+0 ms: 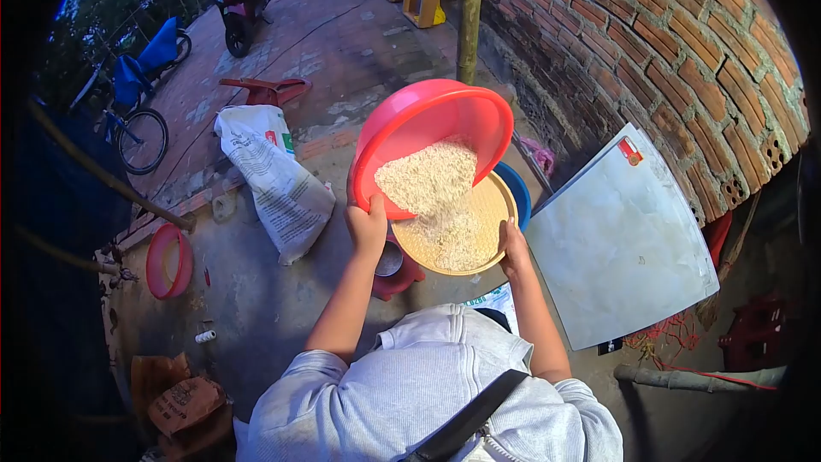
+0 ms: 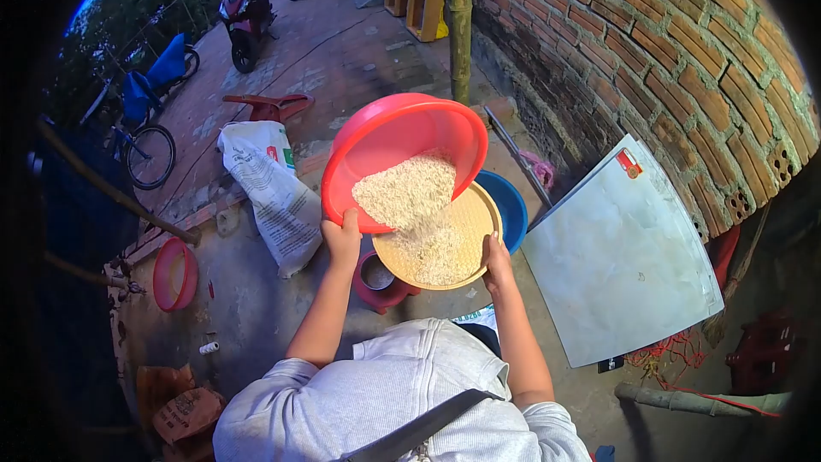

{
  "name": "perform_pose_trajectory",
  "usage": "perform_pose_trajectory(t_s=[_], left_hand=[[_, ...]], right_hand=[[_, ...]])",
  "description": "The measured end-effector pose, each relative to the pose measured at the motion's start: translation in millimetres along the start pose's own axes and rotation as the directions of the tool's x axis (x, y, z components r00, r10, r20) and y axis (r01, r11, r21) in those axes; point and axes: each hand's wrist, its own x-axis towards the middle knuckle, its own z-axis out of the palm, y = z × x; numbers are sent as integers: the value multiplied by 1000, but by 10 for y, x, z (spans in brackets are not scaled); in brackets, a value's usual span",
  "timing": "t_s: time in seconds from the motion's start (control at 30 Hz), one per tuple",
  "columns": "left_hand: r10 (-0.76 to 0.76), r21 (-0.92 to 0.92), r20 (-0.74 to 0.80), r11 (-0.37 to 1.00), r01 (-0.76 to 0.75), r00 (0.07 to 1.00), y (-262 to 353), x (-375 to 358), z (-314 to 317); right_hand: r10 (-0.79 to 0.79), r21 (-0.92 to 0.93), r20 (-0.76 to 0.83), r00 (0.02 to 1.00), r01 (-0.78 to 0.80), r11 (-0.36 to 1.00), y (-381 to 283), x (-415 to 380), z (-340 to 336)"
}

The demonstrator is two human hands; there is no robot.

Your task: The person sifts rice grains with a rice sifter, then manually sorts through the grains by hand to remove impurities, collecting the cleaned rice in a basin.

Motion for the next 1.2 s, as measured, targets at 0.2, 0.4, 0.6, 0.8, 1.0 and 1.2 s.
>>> perform_pose_trajectory(t_s=[0.2,0.4,0.6,0.8,1.0,1.2], left_hand=[[-120,-96,-17,988,118,993,141,95,-2],[-551,-421,185,704,572,814,304,171,-142],[-847,-499,294,258,827,442,-587,130,-585],[-921,-611,178,172,772,347,-1433,-311,-1179],[-985,-681,34,103,726,171,-2504,-979,-1616],[-998,-774,-52,64,630,38,-3379,-1571,-1951]], right_hand=[[33,-82,53,998,-28,996,27,127,-82],[-20,26,-81,997,22,999,-56,17,188],[-62,-150,-6,998,61,987,36,345,-273],[-75,26,-142,987,80,996,-137,188,-180],[-81,-68,-68,994,76,995,167,468,-404],[-35,-156,-121,992,16,988,362,356,-318]])
